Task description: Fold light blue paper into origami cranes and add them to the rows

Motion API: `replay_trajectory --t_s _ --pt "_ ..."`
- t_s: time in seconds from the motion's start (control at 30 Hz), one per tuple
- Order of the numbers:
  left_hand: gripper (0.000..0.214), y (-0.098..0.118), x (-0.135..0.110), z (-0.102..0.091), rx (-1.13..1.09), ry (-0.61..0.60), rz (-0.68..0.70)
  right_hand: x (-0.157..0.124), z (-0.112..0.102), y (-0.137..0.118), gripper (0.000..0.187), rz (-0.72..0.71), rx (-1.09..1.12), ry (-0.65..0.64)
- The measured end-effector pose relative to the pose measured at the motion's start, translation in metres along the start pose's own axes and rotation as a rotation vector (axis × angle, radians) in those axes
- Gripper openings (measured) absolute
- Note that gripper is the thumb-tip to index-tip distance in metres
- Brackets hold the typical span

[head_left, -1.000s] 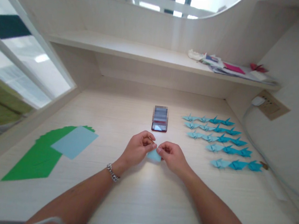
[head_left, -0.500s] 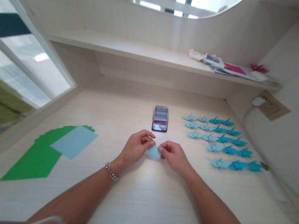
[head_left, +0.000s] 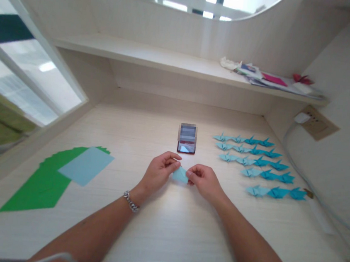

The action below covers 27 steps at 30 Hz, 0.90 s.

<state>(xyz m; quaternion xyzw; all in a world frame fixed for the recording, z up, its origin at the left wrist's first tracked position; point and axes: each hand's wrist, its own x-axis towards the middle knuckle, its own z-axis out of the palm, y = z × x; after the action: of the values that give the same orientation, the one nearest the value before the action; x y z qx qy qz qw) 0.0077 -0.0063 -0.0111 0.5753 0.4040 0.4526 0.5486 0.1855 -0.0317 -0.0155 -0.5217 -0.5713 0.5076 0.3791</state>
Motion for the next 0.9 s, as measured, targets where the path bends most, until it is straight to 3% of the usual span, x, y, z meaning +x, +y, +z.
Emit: replay_trajectory --t_s 0.13,0.47,0.7,0.9 --pt "0.028 -0.002 0.001 0.000 0.010 -0.021 -0.017 -0.001 0.000 0.000 0.012 -0.006 -0.061 0.051" --pt "0.020 0.001 -0.001 -0.001 0.013 0.006 0.009 0.002 0.000 0.000 0.014 0.022 0.060 -0.060" --pt "0.019 0.001 -0.007 0.006 0.086 -0.097 0.014 -0.003 0.002 -0.008 0.012 -0.080 -0.248 0.021" --pt "0.022 -0.002 -0.005 0.009 -0.028 -0.034 -0.017 -0.003 -0.001 -0.011 0.011 -0.044 -0.268 -0.008"
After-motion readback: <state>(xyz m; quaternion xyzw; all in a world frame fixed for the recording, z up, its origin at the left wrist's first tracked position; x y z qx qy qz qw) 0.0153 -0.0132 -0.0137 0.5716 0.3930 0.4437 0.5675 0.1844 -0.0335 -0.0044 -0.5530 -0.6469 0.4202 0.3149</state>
